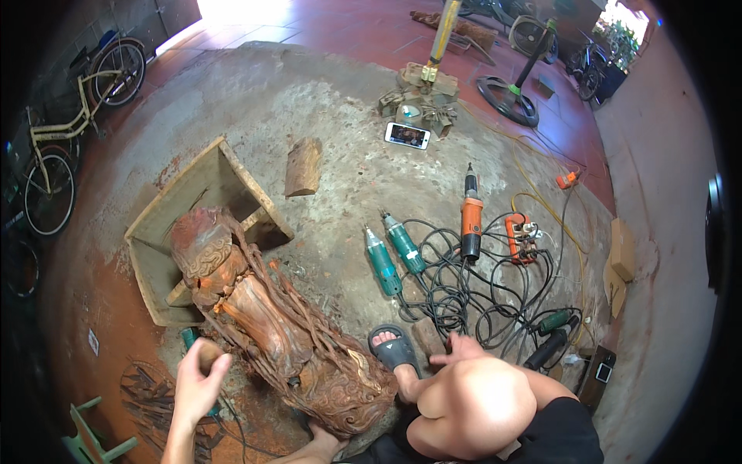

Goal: The person carves a large piece of wood using a chisel and mallet, then switches to a rotary power tool to refine the surface. The workpiece is rotated and repositioned during the process.

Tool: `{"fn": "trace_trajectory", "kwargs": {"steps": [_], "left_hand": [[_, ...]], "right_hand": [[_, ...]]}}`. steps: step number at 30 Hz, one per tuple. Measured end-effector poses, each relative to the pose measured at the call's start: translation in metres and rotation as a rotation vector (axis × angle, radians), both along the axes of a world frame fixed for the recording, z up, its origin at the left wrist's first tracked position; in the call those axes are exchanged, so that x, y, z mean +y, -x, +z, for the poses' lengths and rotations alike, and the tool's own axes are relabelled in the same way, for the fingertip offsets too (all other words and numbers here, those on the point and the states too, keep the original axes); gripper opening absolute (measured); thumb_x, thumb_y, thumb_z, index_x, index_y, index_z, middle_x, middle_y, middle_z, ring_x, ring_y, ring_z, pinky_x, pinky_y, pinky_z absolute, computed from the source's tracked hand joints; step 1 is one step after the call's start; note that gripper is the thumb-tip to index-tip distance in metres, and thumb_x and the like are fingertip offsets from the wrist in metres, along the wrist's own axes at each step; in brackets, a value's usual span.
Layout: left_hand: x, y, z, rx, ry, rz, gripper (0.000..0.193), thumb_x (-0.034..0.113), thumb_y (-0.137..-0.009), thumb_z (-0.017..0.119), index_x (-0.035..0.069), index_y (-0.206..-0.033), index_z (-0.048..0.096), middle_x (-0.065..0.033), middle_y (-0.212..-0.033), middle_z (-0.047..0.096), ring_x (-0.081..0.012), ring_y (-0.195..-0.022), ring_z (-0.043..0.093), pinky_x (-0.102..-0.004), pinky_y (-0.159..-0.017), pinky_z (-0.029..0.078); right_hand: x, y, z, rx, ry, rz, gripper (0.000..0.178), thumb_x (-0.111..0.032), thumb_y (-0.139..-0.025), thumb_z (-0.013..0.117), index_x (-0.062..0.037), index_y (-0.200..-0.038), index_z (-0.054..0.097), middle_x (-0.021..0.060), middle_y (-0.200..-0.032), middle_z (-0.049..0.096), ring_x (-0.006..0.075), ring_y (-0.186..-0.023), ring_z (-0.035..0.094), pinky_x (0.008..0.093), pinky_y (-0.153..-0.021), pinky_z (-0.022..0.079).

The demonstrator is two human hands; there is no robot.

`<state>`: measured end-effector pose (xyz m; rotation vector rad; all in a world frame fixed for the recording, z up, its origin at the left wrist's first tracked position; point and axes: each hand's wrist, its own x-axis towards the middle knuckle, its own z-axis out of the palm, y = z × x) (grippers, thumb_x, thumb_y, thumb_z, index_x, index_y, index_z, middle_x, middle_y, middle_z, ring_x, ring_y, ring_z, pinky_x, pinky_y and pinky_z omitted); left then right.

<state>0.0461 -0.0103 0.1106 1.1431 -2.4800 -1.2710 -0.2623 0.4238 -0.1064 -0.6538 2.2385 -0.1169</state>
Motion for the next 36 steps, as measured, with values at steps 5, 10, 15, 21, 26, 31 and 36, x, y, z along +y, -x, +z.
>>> {"fn": "trace_trajectory", "kwargs": {"steps": [5, 10, 15, 21, 26, 31, 36], "left_hand": [[0.015, 0.109, -0.016, 0.166, 0.192, -0.587, 0.025, 0.022, -0.085, 0.077, 0.006, -0.095, 0.060, -0.0084, -0.082, 0.065, -0.0219, -0.075, 0.066, -0.0349, -0.067, 0.053], [0.028, 0.128, -0.072, 0.440, 0.652, -0.606, 0.026, 0.022, -0.077, 0.072, 0.013, -0.096, 0.058, -0.0022, -0.079, 0.054, -0.0190, -0.081, 0.058, -0.0315, -0.071, 0.047], [0.017, 0.122, -0.099, 0.392, 0.623, -0.500, 0.013, 0.019, -0.083, 0.064, 0.013, -0.078, 0.053, 0.0011, -0.071, 0.050, -0.0144, -0.073, 0.057, -0.0309, -0.064, 0.046], [0.006, 0.126, -0.123, 0.372, 0.599, -0.364, 0.014, 0.017, -0.076, 0.068, 0.010, -0.071, 0.056, -0.0005, -0.064, 0.057, -0.0159, -0.068, 0.063, -0.0317, -0.059, 0.051], [-0.010, 0.116, -0.142, 0.525, 0.595, -0.216, 0.014, 0.012, -0.067, 0.073, 0.011, -0.069, 0.059, 0.0005, -0.063, 0.057, -0.0175, -0.065, 0.060, -0.0336, -0.057, 0.051], [-0.022, 0.105, -0.146, 0.639, 0.611, -0.112, 0.016, 0.010, -0.060, 0.072, 0.013, -0.068, 0.058, 0.0005, -0.061, 0.051, -0.0183, -0.061, 0.056, -0.0344, -0.055, 0.049], [-0.034, 0.096, -0.147, 0.787, 0.591, -0.107, 0.017, 0.012, -0.058, 0.073, 0.011, -0.073, 0.064, -0.0009, -0.064, 0.059, -0.0176, -0.059, 0.059, -0.0328, -0.053, 0.049]], "right_hand": [[0.023, -0.032, -0.017, -0.027, -0.171, -0.002, 0.073, -0.047, -0.074, 0.081, 0.0050, -0.116, 0.052, 0.0283, -0.093, 0.070, 0.0451, -0.091, 0.070, 0.0503, -0.080, 0.055], [0.005, -0.048, -0.040, -0.043, -0.039, -0.020, 0.068, -0.035, -0.075, 0.084, 0.0042, -0.118, 0.049, 0.0275, -0.092, 0.071, 0.0460, -0.091, 0.070, 0.0516, -0.080, 0.055], [-0.064, -0.022, 0.035, -0.411, 0.317, -0.097, 0.066, -0.003, -0.081, 0.079, 0.0043, -0.136, 0.043, 0.0147, -0.100, 0.073, 0.0178, -0.087, 0.069, 0.0325, -0.079, 0.055], [-0.125, -0.016, 0.029, -0.502, 0.656, -0.415, 0.050, -0.002, -0.081, 0.081, -0.0011, -0.122, 0.053, 0.0074, -0.096, 0.067, 0.0177, -0.081, 0.064, 0.0320, -0.076, 0.053], [-0.162, -0.007, 0.072, -0.475, 0.570, -0.361, 0.053, 0.003, -0.079, 0.081, -0.0024, -0.120, 0.049, 0.0120, -0.101, 0.064, 0.0179, -0.076, 0.065, 0.0298, -0.071, 0.056], [-0.173, -0.003, 0.100, -0.104, 0.883, -0.062, 0.062, 0.008, -0.076, 0.079, 0.0003, -0.128, 0.047, 0.0147, -0.106, 0.065, 0.0201, -0.088, 0.065, 0.0339, -0.078, 0.057], [-0.190, 0.015, 0.081, 0.497, 0.658, 0.175, 0.054, 0.001, -0.077, 0.081, 0.0008, -0.125, 0.056, 0.0135, -0.110, 0.067, 0.0207, -0.095, 0.066, 0.0350, -0.091, 0.053]]}}
